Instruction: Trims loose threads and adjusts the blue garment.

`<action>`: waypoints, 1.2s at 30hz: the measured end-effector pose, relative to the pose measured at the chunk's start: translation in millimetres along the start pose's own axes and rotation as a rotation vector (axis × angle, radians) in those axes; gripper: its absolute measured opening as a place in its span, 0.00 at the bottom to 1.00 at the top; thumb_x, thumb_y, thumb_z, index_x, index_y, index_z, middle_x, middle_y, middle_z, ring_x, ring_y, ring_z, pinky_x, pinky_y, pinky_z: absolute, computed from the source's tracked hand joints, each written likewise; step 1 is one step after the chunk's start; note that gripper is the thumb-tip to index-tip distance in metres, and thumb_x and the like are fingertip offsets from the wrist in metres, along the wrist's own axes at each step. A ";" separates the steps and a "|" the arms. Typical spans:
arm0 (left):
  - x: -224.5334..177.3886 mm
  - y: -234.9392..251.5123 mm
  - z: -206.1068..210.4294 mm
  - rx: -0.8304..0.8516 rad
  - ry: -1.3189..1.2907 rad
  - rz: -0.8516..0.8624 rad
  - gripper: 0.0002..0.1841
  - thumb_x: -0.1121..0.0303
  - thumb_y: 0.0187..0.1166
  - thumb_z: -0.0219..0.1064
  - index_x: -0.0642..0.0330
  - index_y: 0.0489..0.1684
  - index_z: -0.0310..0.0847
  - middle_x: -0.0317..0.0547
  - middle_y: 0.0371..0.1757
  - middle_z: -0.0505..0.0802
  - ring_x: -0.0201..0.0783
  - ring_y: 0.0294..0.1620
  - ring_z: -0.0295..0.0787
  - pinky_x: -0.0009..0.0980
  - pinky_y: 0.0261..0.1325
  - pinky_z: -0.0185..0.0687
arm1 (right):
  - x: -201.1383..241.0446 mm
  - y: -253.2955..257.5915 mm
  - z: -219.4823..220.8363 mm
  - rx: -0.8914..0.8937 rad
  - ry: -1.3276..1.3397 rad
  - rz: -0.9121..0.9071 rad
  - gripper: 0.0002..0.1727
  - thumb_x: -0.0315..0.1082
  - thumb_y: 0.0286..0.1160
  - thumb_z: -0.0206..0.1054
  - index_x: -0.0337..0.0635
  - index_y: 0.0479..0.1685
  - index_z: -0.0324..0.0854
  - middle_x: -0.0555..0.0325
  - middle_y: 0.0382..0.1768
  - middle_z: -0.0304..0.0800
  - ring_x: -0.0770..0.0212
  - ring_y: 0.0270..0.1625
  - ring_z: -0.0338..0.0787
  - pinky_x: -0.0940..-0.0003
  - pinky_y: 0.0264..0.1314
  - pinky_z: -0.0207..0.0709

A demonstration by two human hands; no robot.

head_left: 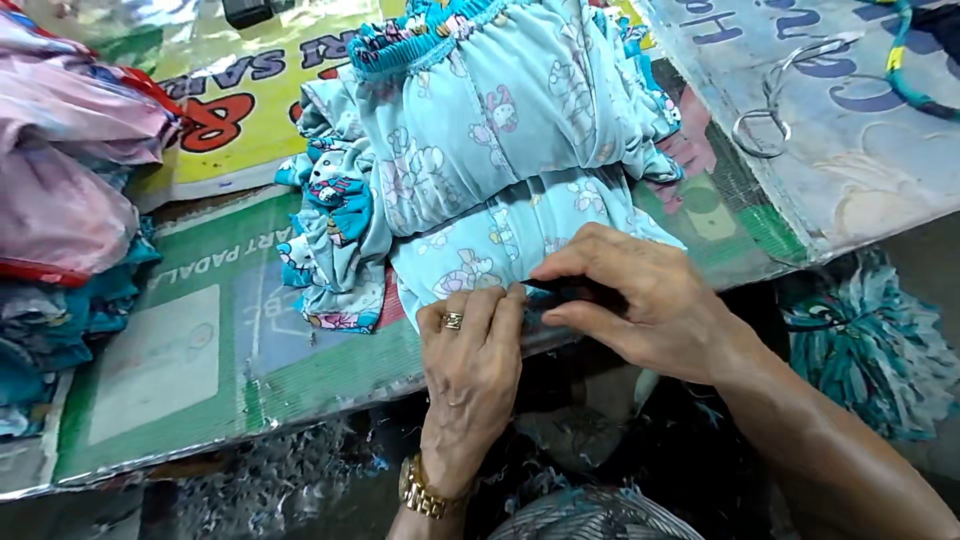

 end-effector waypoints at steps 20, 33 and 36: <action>-12.6 -30.0 -24.8 -0.155 -0.085 -0.028 0.05 0.65 0.82 0.66 0.55 0.40 0.85 0.43 0.34 0.86 0.38 0.39 0.80 0.37 0.57 0.67 | 11.2 -18.6 19.0 0.009 -0.359 -0.258 0.08 0.33 0.80 0.70 0.42 0.47 0.93 0.54 0.37 0.92 0.59 0.36 0.89 0.68 0.31 0.76; -1.7 -27.9 -24.9 -0.147 -0.224 -0.108 0.12 0.54 0.86 0.64 0.52 0.49 0.78 0.40 0.40 0.89 0.33 0.44 0.85 0.31 0.57 0.75 | 13.5 -22.9 7.4 0.192 -0.355 -0.073 0.11 0.40 0.82 0.66 0.46 0.48 0.90 0.59 0.38 0.88 0.64 0.33 0.87 0.71 0.27 0.76; 5.0 -13.3 -12.8 -0.050 -0.076 -0.140 0.19 0.52 0.83 0.68 0.58 0.58 0.81 0.49 0.45 0.90 0.43 0.46 0.85 0.40 0.55 0.72 | 13.9 -18.7 -6.9 0.095 -0.264 -0.029 0.12 0.41 0.80 0.69 0.44 0.49 0.91 0.59 0.40 0.90 0.70 0.34 0.87 0.77 0.30 0.77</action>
Point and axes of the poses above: each hand's wrist, its own y-axis towards the middle knuckle, its own z-axis out of the palm, x = y × z, the point moved 6 cm from there along y, towards the middle knuckle
